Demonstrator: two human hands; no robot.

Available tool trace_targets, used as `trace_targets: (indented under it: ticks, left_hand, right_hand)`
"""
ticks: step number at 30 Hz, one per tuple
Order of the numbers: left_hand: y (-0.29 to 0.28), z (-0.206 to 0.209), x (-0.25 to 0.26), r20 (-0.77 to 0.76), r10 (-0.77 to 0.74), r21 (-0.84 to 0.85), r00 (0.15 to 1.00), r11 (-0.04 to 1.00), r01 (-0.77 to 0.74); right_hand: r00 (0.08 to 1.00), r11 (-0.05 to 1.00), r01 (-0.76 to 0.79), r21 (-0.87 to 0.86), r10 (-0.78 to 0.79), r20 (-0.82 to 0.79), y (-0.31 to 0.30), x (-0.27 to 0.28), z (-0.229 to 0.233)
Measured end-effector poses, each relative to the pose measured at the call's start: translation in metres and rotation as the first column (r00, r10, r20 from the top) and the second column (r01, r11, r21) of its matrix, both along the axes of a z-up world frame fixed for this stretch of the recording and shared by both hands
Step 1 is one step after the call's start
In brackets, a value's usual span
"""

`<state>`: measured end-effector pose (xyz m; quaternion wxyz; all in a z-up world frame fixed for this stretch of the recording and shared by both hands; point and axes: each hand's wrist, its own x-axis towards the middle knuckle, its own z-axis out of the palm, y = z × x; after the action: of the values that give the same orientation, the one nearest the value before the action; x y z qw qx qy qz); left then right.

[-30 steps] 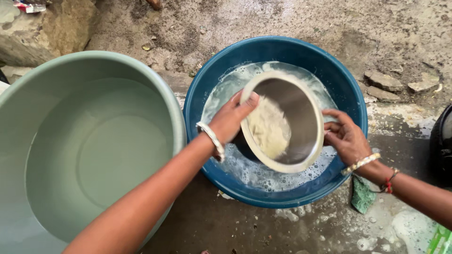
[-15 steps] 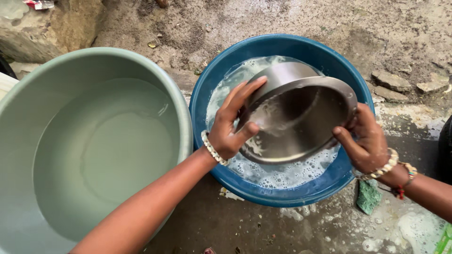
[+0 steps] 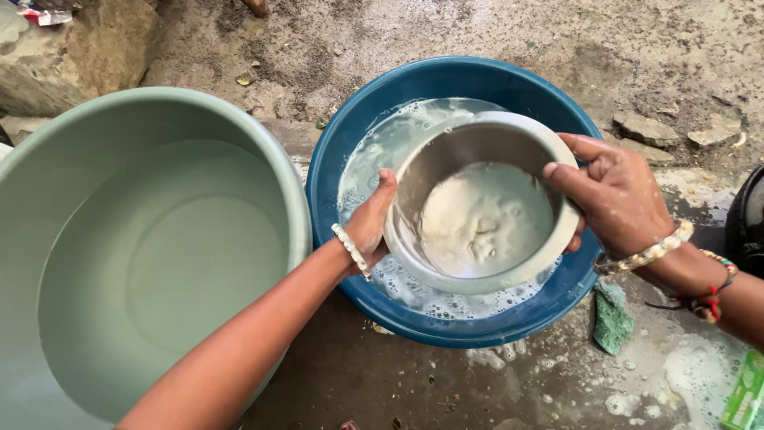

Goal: The person scrubs metal bowls, plates, and a lid using a sponge and soapy water before rinsing them in a basin.

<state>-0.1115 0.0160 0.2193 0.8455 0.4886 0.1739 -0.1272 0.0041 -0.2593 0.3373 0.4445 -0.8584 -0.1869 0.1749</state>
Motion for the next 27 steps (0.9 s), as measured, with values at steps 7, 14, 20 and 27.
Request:
trace_targets:
  ticks: [7,14,20,27]
  left_hand:
    - [-0.005,0.016,0.004,-0.093,-0.120,-0.056,0.988,0.992,0.115]
    - [0.015,-0.020,0.055,-0.057,-0.134,0.131,0.989,0.981,0.140]
    - [0.013,-0.082,0.117,0.428,-0.195,0.857,0.882,0.397,-0.328]
    - [-0.028,-0.196,0.119,-0.031,-0.133,0.952,0.991,0.297,0.070]
  right_hand:
    - [0.964,0.968,-0.028,0.250,0.092,-0.249,-0.001,0.001,0.013]
    - [0.948,0.971,-0.146,-0.188,0.192,0.254,0.008,0.025,-0.009]
    - [-0.065,0.587,-0.327,-0.741,0.768,0.637,0.016,0.094,-0.060]
    - [0.388,0.667,-0.251,-0.702,0.733,0.559,0.036,0.117,-0.112]
